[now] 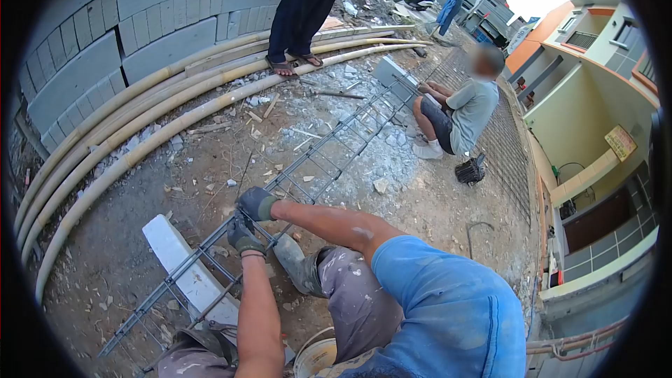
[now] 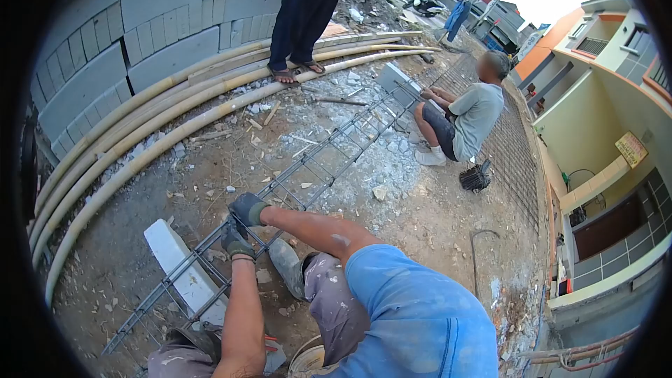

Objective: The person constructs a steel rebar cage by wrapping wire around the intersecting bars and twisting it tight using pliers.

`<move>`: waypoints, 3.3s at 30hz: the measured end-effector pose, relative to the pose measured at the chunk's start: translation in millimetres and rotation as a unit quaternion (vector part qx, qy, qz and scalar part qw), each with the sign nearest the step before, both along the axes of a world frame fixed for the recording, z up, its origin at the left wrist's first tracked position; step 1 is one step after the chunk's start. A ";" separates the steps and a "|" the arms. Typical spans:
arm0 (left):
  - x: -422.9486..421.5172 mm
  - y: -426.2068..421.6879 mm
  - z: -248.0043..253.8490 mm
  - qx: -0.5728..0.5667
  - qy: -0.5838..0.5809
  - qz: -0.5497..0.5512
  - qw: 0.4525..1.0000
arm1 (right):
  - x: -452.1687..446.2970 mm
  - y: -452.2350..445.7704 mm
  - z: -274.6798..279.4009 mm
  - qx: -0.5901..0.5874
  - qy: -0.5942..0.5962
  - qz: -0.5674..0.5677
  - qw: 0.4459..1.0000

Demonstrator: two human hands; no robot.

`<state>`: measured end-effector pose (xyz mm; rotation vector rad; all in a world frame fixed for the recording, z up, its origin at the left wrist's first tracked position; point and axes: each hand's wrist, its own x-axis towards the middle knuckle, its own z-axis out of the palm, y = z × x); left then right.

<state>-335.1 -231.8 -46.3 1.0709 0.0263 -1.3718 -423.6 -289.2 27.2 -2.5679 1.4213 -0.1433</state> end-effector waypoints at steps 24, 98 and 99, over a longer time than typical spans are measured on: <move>-5.8 -3.1 -19.8 0.013 -0.050 -0.023 0.998 | 2.8 -16.0 -15.7 0.088 -0.200 -0.095 0.971; 27.3 -35.6 -88.5 -0.270 -0.322 -0.189 0.888 | -548.7 624.9 330.0 0.089 0.278 -0.779 0.555; 26.8 -36.5 -87.9 -0.220 -0.232 -0.183 0.929 | -511.0 568.8 342.4 0.208 0.262 -0.735 0.590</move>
